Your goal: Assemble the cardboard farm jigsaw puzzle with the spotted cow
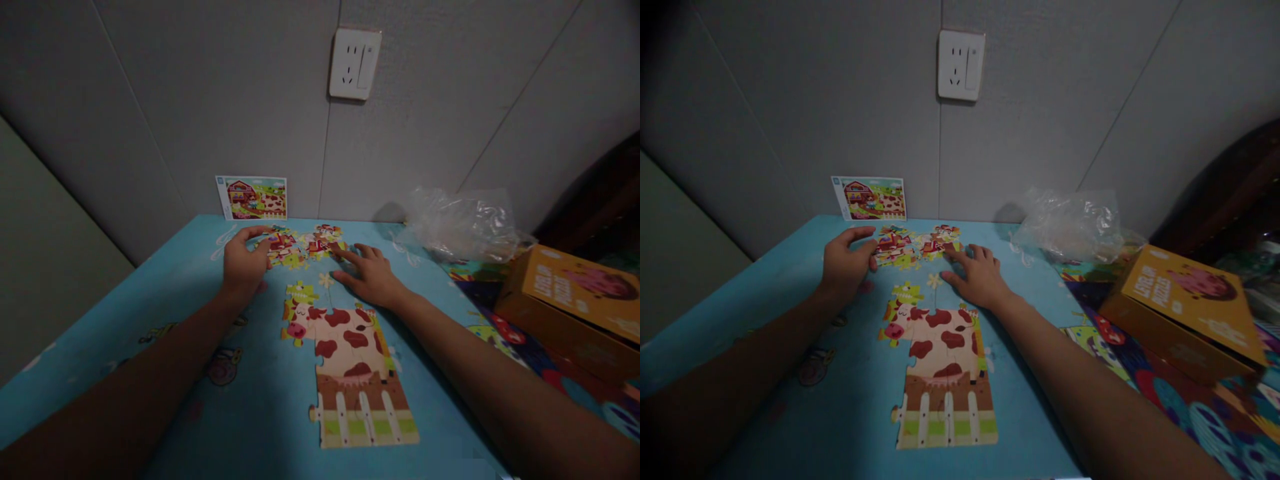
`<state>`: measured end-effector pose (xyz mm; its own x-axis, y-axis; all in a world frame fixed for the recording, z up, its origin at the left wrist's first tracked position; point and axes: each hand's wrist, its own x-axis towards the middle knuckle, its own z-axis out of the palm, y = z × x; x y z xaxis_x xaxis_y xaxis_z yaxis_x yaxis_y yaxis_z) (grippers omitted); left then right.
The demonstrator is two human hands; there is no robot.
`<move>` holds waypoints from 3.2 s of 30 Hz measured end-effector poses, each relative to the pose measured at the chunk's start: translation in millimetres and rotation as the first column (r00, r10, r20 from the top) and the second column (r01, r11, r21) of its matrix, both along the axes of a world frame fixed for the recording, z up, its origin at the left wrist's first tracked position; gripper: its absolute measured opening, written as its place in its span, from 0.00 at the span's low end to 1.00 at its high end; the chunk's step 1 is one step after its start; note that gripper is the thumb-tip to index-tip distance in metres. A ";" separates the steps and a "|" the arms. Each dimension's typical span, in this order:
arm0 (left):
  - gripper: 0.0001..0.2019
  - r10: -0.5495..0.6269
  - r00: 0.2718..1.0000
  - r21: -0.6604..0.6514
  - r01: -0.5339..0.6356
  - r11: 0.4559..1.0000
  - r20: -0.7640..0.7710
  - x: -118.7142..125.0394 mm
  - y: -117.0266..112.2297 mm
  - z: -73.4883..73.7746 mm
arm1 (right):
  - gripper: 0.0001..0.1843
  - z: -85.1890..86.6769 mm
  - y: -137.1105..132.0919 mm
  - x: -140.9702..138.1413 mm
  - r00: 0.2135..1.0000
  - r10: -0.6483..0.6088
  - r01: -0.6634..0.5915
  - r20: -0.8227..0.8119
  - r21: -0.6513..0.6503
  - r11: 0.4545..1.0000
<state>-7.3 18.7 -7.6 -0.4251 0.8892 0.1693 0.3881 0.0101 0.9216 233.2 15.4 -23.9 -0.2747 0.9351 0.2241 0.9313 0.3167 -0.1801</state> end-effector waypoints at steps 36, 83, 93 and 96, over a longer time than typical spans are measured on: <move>0.16 -0.747 0.645 0.007 0.756 0.654 0.162 12.5 -10.1 2.2 | 0.03 20.7 -23.9 -18.3 0.779 0.412 -0.271 -0.473 0.338 0.901; 0.06 -0.710 0.694 -0.018 0.717 0.697 0.118 13.6 -10.0 2.5 | 0.07 5.1 -18.8 -18.6 0.675 0.222 -0.257 -0.704 0.058 0.965; 0.04 -0.698 0.704 -0.047 0.708 0.705 0.135 15.1 -12.7 5.7 | 0.06 4.7 -19.6 -18.7 0.693 0.220 -0.260 -0.687 0.047 0.964; 0.04 -0.702 0.701 -0.045 0.711 0.702 0.126 15.1 -12.9 5.6 | 0.06 4.0 -19.2 -18.9 0.691 0.222 -0.266 -0.688 0.043 0.963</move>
